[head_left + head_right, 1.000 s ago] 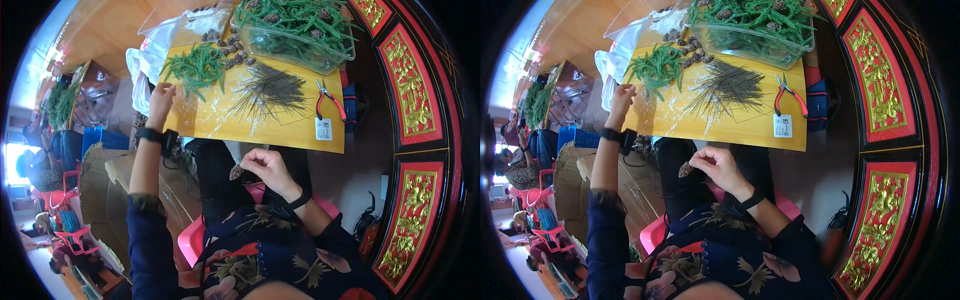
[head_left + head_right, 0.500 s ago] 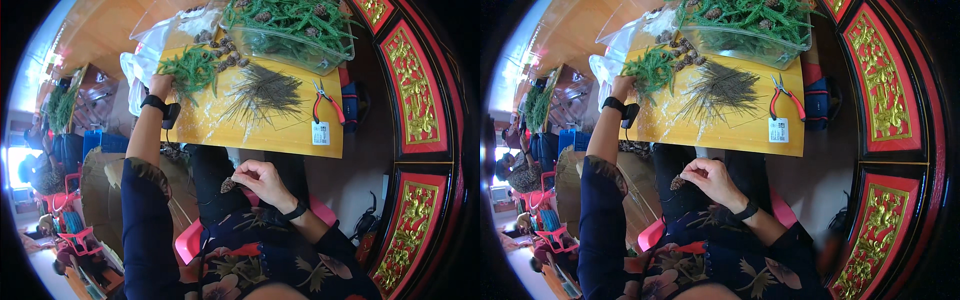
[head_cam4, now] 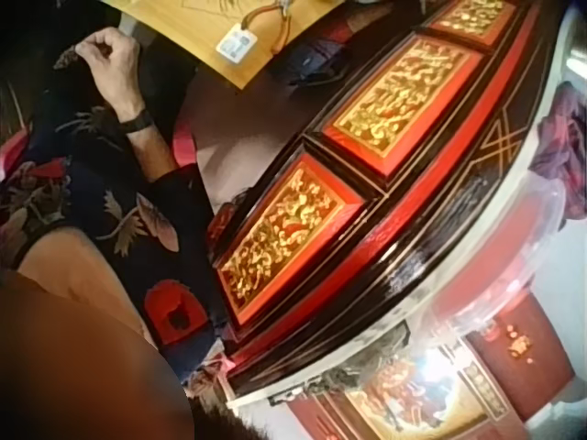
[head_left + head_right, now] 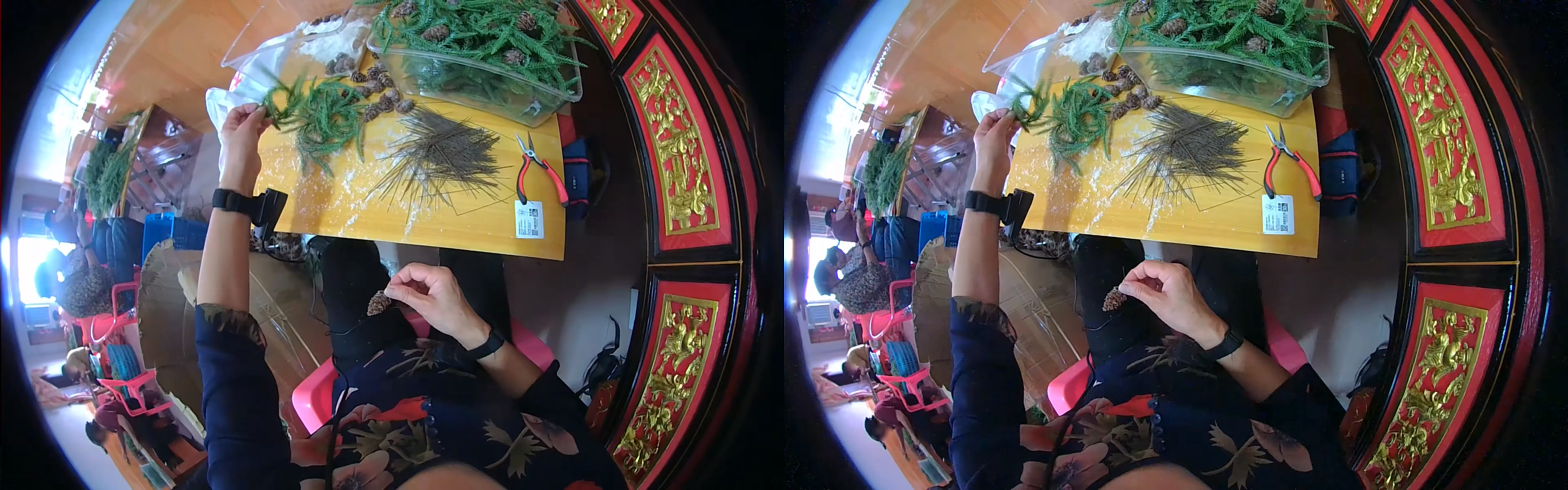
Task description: Assembling decorative foliage by attaching small brown pods to green pine needle clusters and trimming them with pliers.
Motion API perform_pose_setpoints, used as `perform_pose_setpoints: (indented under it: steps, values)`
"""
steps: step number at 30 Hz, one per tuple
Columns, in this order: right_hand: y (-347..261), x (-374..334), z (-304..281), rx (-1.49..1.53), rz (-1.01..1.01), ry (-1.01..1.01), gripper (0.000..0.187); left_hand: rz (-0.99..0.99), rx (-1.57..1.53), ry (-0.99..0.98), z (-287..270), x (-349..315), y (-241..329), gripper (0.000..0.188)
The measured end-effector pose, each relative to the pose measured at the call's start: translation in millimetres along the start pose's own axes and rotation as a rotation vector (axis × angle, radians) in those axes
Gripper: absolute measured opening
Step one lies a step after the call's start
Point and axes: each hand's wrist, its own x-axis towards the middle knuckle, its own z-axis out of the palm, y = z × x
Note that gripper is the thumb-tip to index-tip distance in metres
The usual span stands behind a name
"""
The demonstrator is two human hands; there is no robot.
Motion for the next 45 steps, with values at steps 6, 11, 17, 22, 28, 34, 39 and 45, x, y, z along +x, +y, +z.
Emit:
perform_pose_setpoints:
  steps: [6,11,17,22,28,34,39,45]
  values:
    - [-1.4,-1.5,-0.9,-0.025,0.007,0.017,0.01,-0.128,-0.284,-0.141,23.0,-35.9,37.8,0.015]
    - [-4.7,-1.5,-3.7,-0.034,0.018,0.016,0.01,-0.241,-0.469,-0.244,18.0,-56.8,33.6,0.022]
    - [-3.0,0.5,-10.9,0.014,0.016,0.069,0.009,-0.476,-0.713,-0.26,41.7,-125.3,35.2,0.026]
    - [-2.6,3.4,-18.0,0.044,-0.015,0.13,0.007,-0.589,-0.737,-0.159,56.9,-177.7,18.3,0.025]
    - [-19.4,7.1,-11.8,0.142,-0.1,0.187,0.006,-0.563,-0.716,-0.119,51.7,-219.4,-1.3,0.023]
    - [-27.6,21.6,14.6,0.05,-0.299,0.168,0.007,-0.366,-0.603,0.028,71.6,-264.5,9.3,0.014]
    - [-39.0,22.3,21.1,0.043,-0.25,0.118,0.005,-0.329,-0.604,0.037,50.3,-280.2,14.1,0.01]
    - [-40.5,22.1,8.1,0.038,-0.196,0.015,0.006,-0.338,-0.479,-0.034,35.5,-294.7,30.7,0.016]
